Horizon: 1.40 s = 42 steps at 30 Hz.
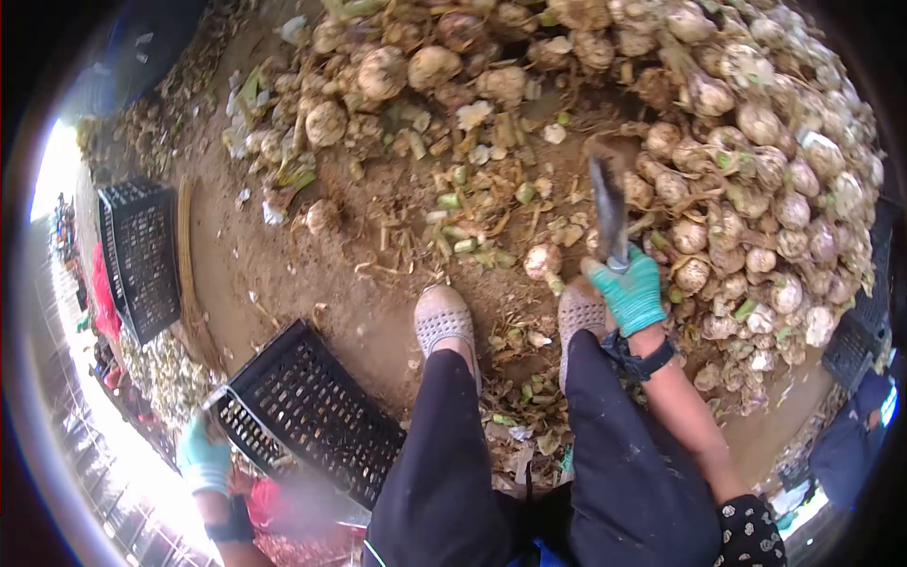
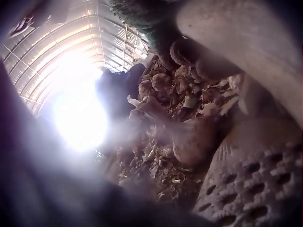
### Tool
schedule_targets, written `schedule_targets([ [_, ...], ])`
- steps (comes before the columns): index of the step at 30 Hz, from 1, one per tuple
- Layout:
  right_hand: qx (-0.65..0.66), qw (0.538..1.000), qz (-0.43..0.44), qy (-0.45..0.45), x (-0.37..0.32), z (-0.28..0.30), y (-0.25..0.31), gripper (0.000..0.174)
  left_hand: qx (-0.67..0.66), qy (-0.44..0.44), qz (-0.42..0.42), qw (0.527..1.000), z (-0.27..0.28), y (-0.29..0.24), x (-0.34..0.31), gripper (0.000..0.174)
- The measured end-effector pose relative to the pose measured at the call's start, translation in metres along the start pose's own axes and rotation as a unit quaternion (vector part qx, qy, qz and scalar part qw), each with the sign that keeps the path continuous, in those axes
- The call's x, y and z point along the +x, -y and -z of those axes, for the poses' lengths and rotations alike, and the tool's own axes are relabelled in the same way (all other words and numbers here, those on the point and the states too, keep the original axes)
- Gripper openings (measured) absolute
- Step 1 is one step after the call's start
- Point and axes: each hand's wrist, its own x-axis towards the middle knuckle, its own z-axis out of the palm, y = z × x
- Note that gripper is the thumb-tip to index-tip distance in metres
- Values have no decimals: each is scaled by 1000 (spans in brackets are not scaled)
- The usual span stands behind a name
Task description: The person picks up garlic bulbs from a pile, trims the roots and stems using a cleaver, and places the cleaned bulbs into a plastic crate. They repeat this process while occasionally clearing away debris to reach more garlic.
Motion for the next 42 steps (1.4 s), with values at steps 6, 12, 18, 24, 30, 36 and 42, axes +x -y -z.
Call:
schedule_targets([
  [6, 15, 999, -36, -9, -2, 3, 1, 35, -154, -131, -320, 926, 38, -205, 17, 52],
  [12, -6, 999, -10, -46, -8, 10, 4, 31, -106, -140, -515, 839, 70, -432, 52, 78],
  [18, 36, 999, -17, -22, -4, 4, 1, 30, -74, -97, -441, 889, 36, -414, 68, 67],
  [24, 72, 997, -21, 0, -6, 1, 6, 30, -143, -139, -388, 900, -88, -299, 54, 54],
  [30, -13, 1000, 10, -12, -12, -2, 14, 27, -57, 290, -374, 879, -82, -223, 14, 54],
  [36, 27, 1000, 2, 6, -5, -14, 14, 27, -285, -170, -200, 922, 1, -211, 151, 62],
  [42, -47, 998, -42, 25, 0, -27, 38, 27, -363, -80, 1, 928, 29, -220, 275, 75],
])
